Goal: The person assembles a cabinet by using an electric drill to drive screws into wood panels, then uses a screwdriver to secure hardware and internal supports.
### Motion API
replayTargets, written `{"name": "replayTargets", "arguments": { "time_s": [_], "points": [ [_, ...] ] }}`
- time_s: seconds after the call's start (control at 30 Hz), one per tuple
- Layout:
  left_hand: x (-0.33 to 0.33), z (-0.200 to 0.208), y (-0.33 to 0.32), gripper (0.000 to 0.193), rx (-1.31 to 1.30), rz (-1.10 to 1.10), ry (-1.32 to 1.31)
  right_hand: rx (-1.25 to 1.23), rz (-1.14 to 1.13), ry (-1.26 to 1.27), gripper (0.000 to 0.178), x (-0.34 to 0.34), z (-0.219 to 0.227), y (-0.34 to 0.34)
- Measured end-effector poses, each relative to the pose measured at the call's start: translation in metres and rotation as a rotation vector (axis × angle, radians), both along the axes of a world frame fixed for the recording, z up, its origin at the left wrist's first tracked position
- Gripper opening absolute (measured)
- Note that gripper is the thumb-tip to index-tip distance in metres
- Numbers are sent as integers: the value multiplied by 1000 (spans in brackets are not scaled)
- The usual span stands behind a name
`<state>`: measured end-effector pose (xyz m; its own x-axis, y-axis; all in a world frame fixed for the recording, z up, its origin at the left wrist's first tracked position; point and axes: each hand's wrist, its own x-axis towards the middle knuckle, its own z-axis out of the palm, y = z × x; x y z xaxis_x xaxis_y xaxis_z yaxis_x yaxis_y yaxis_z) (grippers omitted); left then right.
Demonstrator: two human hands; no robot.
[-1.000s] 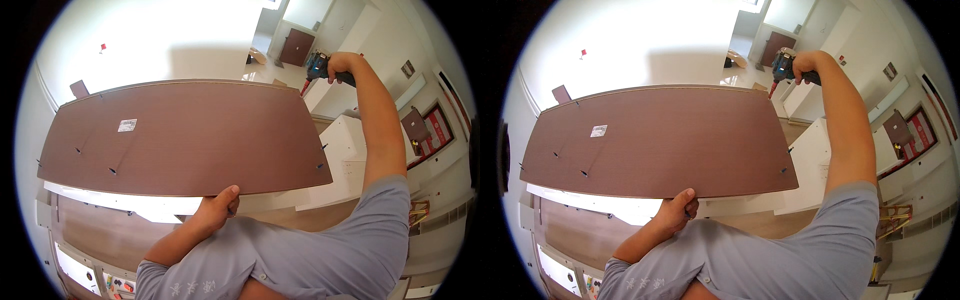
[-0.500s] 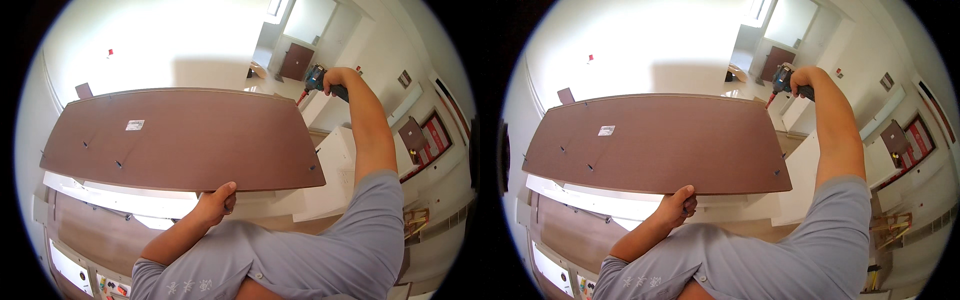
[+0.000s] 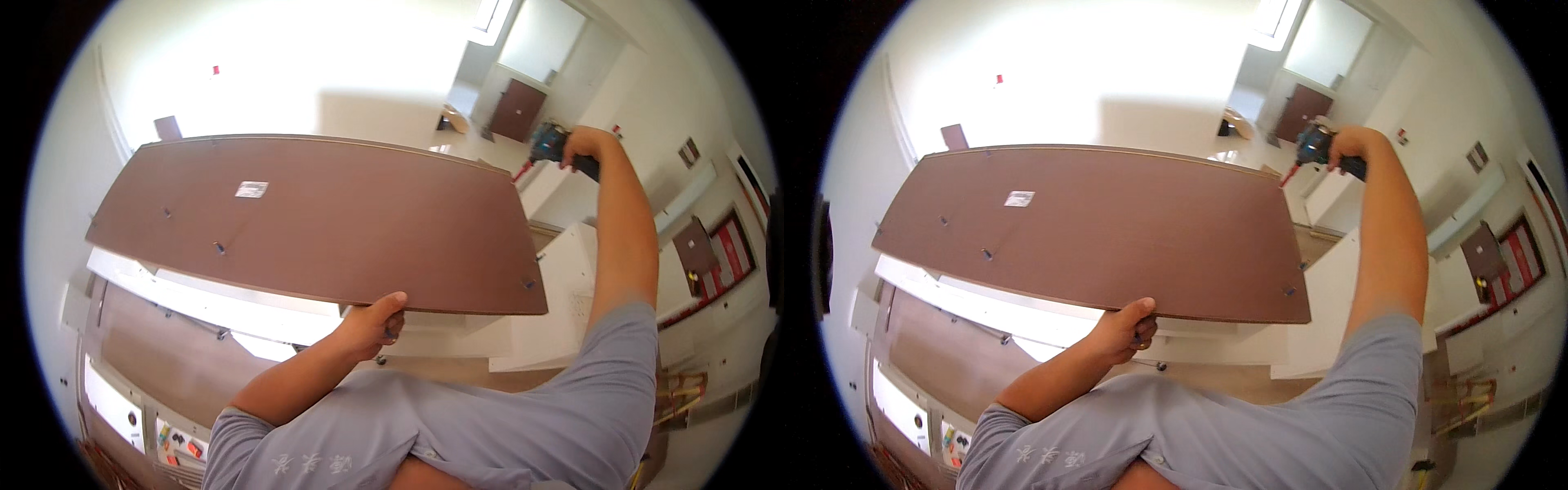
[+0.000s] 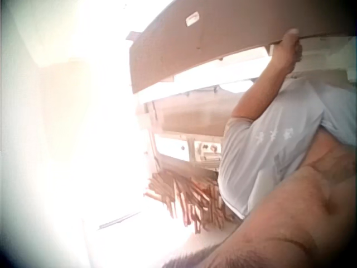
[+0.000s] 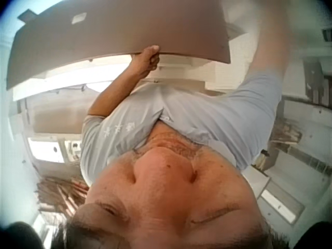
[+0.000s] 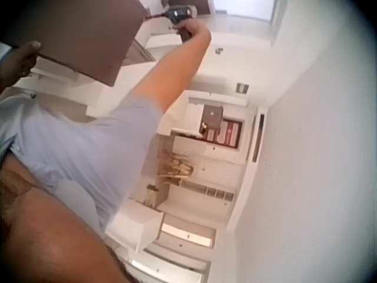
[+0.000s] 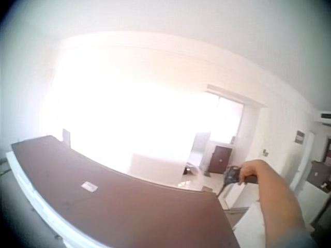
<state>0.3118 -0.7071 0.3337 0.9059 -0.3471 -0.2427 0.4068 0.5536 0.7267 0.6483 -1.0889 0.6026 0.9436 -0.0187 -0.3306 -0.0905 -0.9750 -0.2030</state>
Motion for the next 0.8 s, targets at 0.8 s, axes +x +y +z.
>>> {"name": "replayTargets", "arguments": {
  "time_s": [0.8],
  "points": [
    [-225, -190, 326, 19, -109, 399, 533, 865, 348, -999, 42, -428, -179, 187]
  ]
}}
